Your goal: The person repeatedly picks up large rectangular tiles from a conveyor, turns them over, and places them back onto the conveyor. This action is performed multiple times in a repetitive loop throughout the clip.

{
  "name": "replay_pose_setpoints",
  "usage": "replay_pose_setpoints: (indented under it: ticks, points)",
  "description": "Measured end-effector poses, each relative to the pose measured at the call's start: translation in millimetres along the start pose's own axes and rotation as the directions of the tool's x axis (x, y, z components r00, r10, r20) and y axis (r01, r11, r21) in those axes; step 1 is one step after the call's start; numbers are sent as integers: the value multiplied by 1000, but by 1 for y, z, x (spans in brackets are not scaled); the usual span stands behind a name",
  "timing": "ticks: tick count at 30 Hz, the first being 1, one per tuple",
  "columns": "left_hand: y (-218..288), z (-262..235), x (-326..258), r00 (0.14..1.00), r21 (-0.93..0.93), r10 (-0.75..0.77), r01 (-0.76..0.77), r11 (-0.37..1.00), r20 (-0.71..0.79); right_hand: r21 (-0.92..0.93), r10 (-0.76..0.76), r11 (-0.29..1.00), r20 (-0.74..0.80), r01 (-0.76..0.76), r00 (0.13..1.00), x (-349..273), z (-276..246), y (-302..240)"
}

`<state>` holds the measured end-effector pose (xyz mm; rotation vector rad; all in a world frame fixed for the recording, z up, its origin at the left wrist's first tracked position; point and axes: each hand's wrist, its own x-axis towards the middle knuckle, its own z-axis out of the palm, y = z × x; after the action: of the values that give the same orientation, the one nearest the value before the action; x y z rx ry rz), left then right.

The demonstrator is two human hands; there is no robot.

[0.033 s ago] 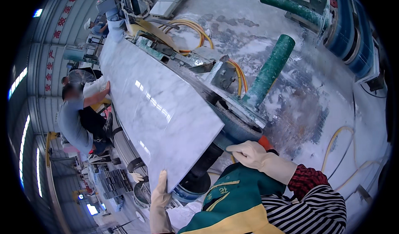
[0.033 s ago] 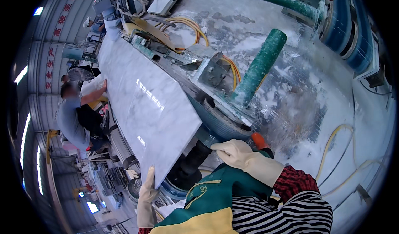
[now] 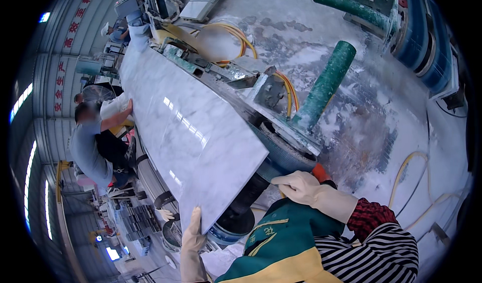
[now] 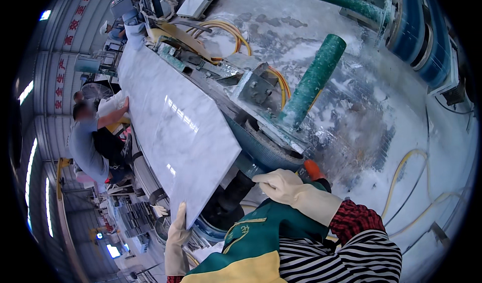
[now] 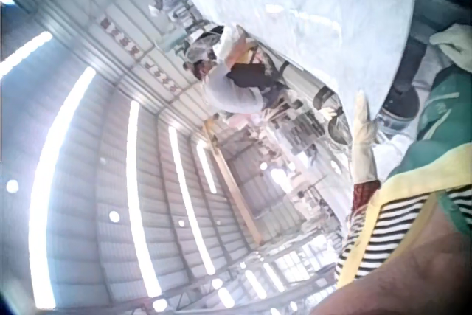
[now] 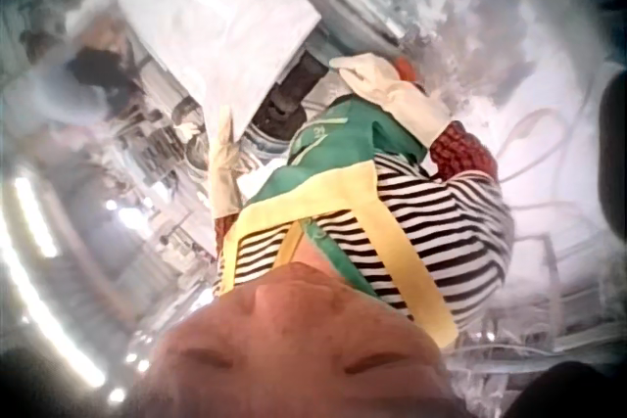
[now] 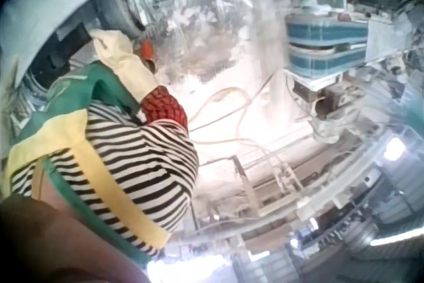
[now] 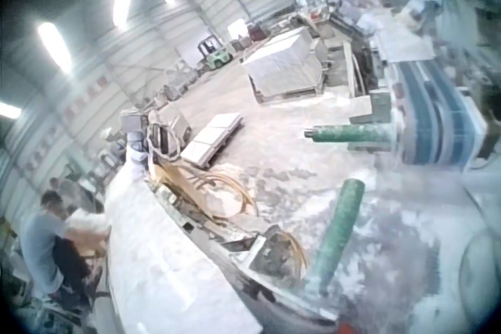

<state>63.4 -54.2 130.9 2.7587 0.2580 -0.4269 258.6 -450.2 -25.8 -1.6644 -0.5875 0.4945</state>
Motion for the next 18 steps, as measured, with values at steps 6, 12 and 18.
replay_pose_setpoints:
  ticks: [6, 12, 18]
  points:
    - [-2, -14, 3, 994, 95, -19, 9, 995, 104, 49, -33, 998, 34, 31, 999, 19, 10, 12]
    - [3, -19, 3, 983, 49, -105, 99, 994, 149, 88, 21, 996, 17, -22, 1000, 24, 8, 19]
    - [11, -18, 2, 962, -222, -245, 267, 938, 122, 65, 59, 996, 60, -63, 996, 25, 6, 17]
